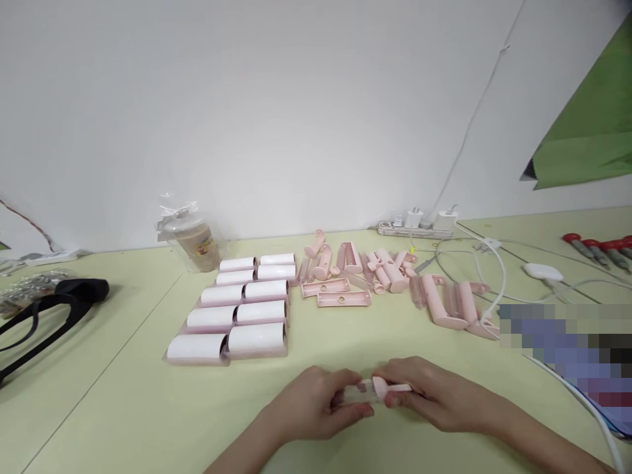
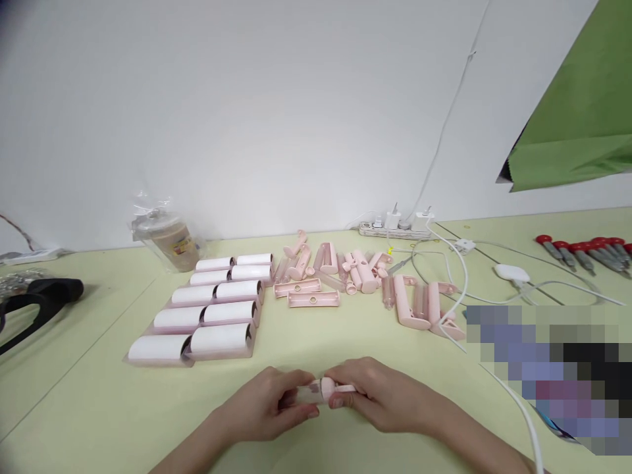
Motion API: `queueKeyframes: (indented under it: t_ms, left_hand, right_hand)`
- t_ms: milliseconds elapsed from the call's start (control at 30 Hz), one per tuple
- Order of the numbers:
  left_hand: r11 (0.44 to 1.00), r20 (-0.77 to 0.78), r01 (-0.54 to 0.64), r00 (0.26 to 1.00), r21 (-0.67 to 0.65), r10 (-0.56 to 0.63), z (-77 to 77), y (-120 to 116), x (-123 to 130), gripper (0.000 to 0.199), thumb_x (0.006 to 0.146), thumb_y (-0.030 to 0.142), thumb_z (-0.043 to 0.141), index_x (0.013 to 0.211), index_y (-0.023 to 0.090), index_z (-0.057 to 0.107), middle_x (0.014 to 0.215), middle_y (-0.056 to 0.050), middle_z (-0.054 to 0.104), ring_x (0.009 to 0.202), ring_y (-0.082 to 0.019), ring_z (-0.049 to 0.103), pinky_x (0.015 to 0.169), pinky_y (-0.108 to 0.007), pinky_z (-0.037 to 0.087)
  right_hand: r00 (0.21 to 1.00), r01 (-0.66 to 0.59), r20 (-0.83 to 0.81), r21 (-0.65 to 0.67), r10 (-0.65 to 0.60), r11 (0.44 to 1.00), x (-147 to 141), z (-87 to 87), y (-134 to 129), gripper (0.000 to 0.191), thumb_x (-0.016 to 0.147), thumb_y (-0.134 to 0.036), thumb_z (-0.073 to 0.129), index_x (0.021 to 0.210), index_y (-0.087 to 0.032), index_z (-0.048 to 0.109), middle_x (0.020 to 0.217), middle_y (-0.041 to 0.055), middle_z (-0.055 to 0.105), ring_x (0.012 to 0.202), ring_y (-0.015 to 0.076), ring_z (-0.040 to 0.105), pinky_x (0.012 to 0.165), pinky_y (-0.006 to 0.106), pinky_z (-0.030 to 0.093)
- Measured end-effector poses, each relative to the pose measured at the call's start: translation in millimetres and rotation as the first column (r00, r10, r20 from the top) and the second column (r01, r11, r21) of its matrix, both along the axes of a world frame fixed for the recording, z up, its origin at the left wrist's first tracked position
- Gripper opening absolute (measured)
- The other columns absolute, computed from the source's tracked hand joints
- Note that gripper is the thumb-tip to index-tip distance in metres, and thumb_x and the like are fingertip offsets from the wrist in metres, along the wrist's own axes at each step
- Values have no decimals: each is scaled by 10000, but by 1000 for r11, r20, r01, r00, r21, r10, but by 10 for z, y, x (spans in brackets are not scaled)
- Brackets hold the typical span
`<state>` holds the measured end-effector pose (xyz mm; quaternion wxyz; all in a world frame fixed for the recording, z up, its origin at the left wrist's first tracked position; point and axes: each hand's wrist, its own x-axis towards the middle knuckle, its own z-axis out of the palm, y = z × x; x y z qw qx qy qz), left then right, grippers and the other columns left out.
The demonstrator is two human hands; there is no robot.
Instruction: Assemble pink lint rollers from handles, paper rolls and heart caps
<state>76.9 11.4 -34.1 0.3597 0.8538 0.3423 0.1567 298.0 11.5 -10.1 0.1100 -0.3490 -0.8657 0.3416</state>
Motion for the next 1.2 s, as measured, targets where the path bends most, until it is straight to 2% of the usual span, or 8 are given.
queueKeyframes:
  t_ms: [233, 467, 600, 767, 867, 967, 1100, 1200]
  left_hand:
    - [952, 16, -42, 999, -303, 49, 58, 12, 2, 354, 781, 498, 475, 848, 170, 590, 541, 74, 329, 484, -66, 302, 430, -177, 224]
    - [815, 73, -57, 990, -576, 121, 52, 5, 62, 375, 767, 507, 472, 820, 153, 586, 536, 65, 343, 472, -67, 316, 421, -175, 247]
    - [947, 58, -191, 975, -260, 213, 105, -13, 59, 298, 766, 434, 503, 935, 196, 562, 540, 81, 354, 482, -64, 329, 460, -172, 252]
    - [970, -108, -229, 966, 81, 237, 105, 30, 7, 292, 766, 357, 500, 1019, 213, 483, 505, 93, 416, 457, -88, 414, 465, -187, 272]
    - [926, -203, -141, 954, 351, 222, 28, 68, 17, 334, 749, 285, 497, 1072, 214, 452, 690, 28, 557, 594, -136, 512, 545, -217, 362]
    - [824, -237, -46, 948, 564, 215, -78, 90, 70, 377, 786, 164, 422, 1150, 258, 406, 922, -28, 566, 758, -169, 526, 670, -259, 415]
    - [767, -175, -89, 951, 636, 256, -214, 121, 173, 414, 822, 131, 397, 1220, 237, 354, 968, -44, 556, 839, -182, 506, 752, -289, 436]
    - [746, -57, -158, 966, 647, 254, -222, 153, 198, 415, 802, 259, 501, 1182, 139, 384, 1031, -80, 555, 952, -210, 475, 852, -328, 416]
  right_hand:
    - [1000, -12, -8, 13, 12, 1000, -8, -13, 10, 350, 907, -367, 293, 866, -206, 601, 801, 51, 614, 739, 165, 555, 704, 259, 419]
    - [995, 95, -27, -45, -97, 994, -40, -11, -5, 379, 885, -439, 318, 782, -205, 598, 686, 18, 583, 611, 152, 518, 566, 224, 409]
    - [972, 227, -58, -28, -228, 974, -46, 59, 24, 308, 850, -436, 393, 809, -224, 613, 759, 22, 627, 714, 183, 574, 629, 233, 445]
    - [948, 317, -60, 124, -312, 940, 186, 67, 235, 398, 856, -482, 315, 883, -241, 630, 802, 34, 644, 738, 211, 602, 663, 270, 473]
    - [900, 389, 28, 396, -434, 832, 383, -79, 440, 378, 828, -499, 384, 984, -243, 616, 1001, 65, 609, 1008, 274, 526, 782, 322, 447]
    - [858, 331, 156, 563, -490, 758, 508, -289, 627, 387, 832, -473, 377, 1038, -224, 590, 1044, 96, 574, 1018, 293, 504, 759, 373, 445]
    - [810, 316, 180, 668, -558, 674, 558, -464, 740, 420, 853, -418, 293, 1057, -172, 565, 982, 140, 573, 963, 330, 515, 620, 387, 456]
    - [865, 313, 63, 708, -498, 633, 447, -463, 668, 422, 859, -412, 311, 1096, -153, 546, 1051, 158, 551, 1013, 332, 496, 707, 424, 447]
